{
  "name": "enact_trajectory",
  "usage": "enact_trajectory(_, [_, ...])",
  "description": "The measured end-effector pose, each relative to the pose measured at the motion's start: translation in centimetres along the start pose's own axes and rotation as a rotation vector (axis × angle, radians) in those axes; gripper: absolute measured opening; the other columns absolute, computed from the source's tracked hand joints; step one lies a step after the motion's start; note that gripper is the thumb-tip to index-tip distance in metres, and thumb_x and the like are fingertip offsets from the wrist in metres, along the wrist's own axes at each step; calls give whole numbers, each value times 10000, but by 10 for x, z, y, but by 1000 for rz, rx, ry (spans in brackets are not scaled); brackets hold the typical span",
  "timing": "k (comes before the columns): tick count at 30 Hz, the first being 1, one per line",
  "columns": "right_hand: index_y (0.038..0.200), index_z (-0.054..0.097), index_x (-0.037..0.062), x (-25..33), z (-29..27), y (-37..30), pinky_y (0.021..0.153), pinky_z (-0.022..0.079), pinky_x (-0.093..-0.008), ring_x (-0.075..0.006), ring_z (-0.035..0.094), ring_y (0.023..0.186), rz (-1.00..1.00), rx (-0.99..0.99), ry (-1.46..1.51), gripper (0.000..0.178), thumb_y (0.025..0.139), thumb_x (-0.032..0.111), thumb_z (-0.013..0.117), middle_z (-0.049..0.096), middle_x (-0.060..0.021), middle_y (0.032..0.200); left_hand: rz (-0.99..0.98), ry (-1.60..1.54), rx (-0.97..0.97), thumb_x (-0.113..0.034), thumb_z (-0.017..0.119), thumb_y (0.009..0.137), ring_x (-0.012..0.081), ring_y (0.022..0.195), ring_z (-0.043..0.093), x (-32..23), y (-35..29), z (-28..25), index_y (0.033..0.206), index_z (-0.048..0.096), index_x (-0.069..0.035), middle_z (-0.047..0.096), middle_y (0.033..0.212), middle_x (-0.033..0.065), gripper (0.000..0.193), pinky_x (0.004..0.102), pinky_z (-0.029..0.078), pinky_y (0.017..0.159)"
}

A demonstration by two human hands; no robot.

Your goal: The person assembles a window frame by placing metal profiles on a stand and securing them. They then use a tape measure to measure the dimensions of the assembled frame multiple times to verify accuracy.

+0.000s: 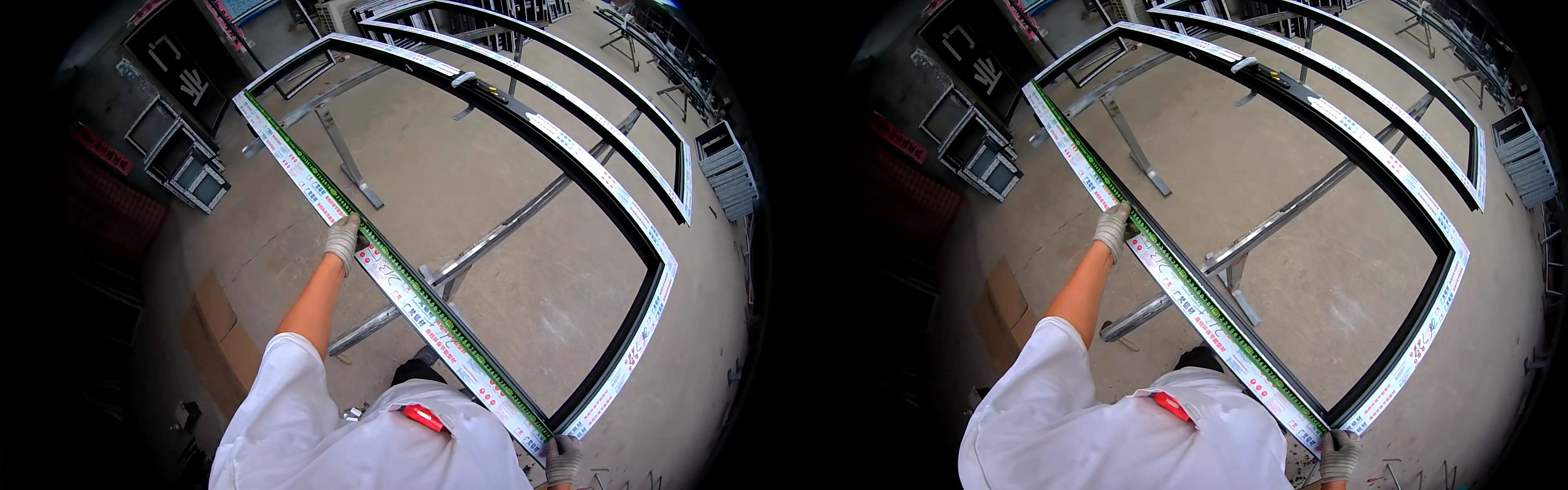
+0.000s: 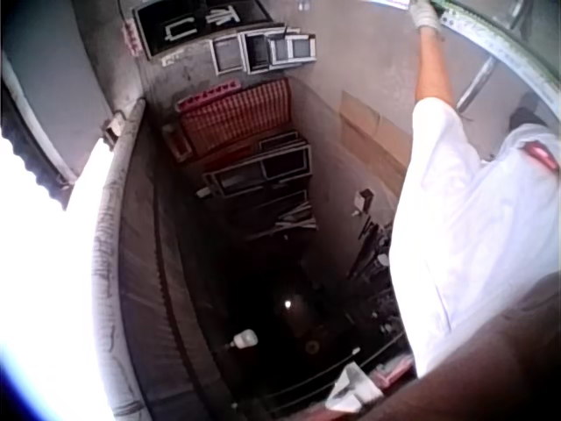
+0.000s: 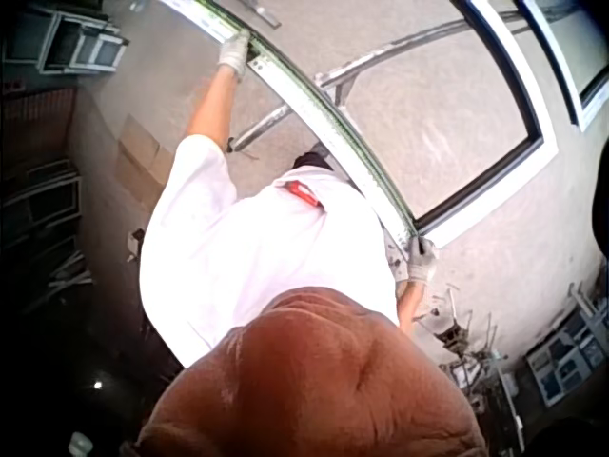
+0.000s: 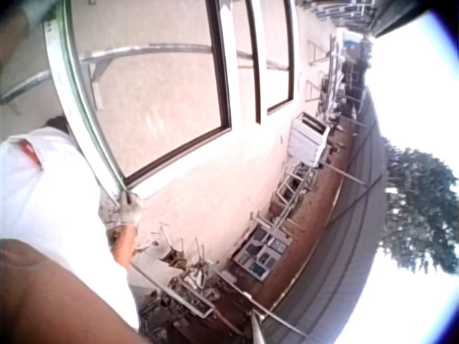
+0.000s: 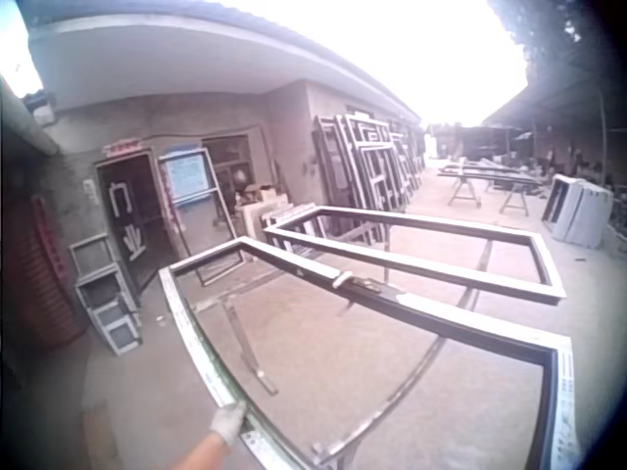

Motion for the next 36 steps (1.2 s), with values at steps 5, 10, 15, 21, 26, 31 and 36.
enact_trajectory(5, [925,765,38,24,17,10,867,504,-475,-375,629,920,21,-15,-17,164,819,161,783,687,-174,912,-2,26,-4,-366,554,1066,142,464,563,3,-23,20,1037,637,-58,599,598,47,321,299,467,487])
enact_trajectory(10, [897,761,40,56,24,28,821,512,-458,-355,633,880,-53,-43,-15,152,815,167,777,687,-158,881,34,107,-12,-357,550,1065,129,470,548,7,-28,21,973,641,-69,594,599,43,315,297,437,469])
enact_trajectory(15, [878,757,46,79,23,36,797,508,-455,-356,632,870,-66,-50,-85,157,817,191,769,678,-162,870,0,94,-44,-328,547,1068,129,471,539,1,-30,23,963,626,-43,563,648,35,314,301,462,467])
enact_trajectory(21, [895,772,79,86,25,41,870,510,-468,-358,641,930,20,22,-109,176,832,242,752,708,-159,930,2,88,-67,-306,549,1070,129,455,527,-5,-31,22,1011,634,-18,553,653,35,305,298,466,444])
enact_trajectory(26, [903,772,79,94,25,45,866,514,-463,-354,642,933,3,12,-112,181,834,246,754,714,-153,935,3,84,-55,-302,572,1057,133,449,537,-2,-20,18,1103,650,-1,583,669,46,314,300,492,450])
enact_trajectory(31, [901,771,62,93,26,46,820,501,-465,-359,627,904,-23,-15,-108,175,837,223,743,682,-175,898,22,95,-47,-307,552,1069,122,467,530,-4,-22,22,1048,635,-9,557,654,32,310,293,477,451])
enact_trajectory(36, [909,775,63,94,26,45,830,503,-463,-358,630,909,-28,-23,-100,186,843,234,743,688,-173,907,38,111,-52,-307,556,1068,122,470,530,-5,-22,20,1001,636,-22,554,648,27,304,292,474,458])
Point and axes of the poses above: each hand's wrist, its own y-axis towards the middle knuckle, its own z-axis out of the palm, x = y × z, the point moved 5 cm from there along y, towards the middle knuckle
